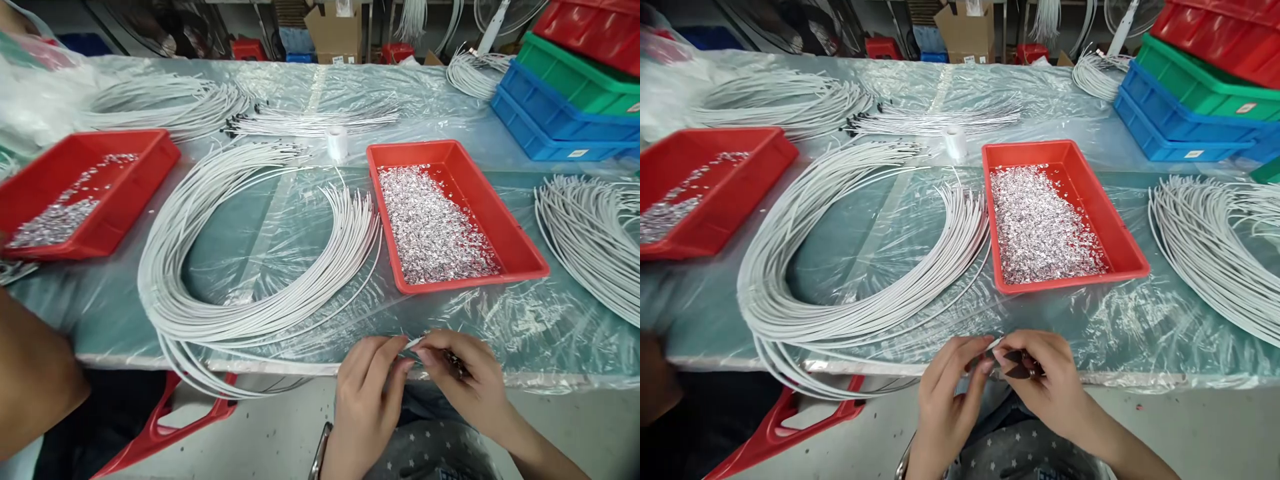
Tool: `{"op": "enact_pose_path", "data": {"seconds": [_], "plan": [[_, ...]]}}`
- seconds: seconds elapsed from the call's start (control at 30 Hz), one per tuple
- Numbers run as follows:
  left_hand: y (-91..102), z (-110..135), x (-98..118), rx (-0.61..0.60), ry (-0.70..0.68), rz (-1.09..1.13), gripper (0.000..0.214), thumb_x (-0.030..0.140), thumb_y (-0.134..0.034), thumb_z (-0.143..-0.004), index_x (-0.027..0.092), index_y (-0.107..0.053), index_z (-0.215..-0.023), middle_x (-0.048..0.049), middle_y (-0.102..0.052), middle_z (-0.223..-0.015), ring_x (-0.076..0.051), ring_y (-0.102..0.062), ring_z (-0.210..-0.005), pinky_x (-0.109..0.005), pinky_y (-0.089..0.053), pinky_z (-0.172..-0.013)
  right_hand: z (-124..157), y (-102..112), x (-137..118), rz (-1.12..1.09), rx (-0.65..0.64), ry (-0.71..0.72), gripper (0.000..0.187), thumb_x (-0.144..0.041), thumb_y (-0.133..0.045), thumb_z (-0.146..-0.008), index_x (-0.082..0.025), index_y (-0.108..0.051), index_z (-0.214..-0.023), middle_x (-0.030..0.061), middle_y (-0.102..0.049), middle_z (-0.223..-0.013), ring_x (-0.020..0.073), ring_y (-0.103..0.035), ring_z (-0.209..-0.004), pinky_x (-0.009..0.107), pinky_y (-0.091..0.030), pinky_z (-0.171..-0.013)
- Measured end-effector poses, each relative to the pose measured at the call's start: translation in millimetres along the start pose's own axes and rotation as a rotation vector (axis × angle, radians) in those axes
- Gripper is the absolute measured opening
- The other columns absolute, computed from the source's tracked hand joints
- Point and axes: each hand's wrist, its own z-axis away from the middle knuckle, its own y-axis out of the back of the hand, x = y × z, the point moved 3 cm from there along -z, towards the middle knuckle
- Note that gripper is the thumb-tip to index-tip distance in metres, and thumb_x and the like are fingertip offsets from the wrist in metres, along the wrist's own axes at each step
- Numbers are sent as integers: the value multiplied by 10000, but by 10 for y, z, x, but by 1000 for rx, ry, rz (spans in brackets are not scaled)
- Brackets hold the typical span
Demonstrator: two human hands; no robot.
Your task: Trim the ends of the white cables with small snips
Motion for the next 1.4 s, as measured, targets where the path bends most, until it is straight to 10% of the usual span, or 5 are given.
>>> {"op": "enact_pose_path", "data": {"seconds": [0.23,0.53,1.4], "plan": [[-53,74,-55,140,-49,43,170,90,-535,-976,215,-601,-1070,-28,-706,-792,-159,-613,-639,-261,-459,-615,61,-30,24,-39,-20,-7,71,-196,-509,-958,-226,-562,-923,-24,-633,-637,91,-509,-407,186,-400,-394],[-26,219,-340,186,489,816,276,347,-488,-1037,186,-640,-871,57,-483,-516,-77,-436,-453,-178,-318,-464,3,-133,102,-10,-202,12,376,-531,-368,-1041,-226,-580,-1096,46,-699,-848,148,-657,-649,220,-512,-559],[-51,178,-430,61,447,905,296,385,-536,-1003,176,-606,-806,66,-394,-502,-73,-305,-433,-205,-231,-439,-151,-166,16,311,-370,210,210,-361,-431,-1053,-190,-551,-1067,63,-720,-859,185,-673,-654,289,-436,-534]]}}
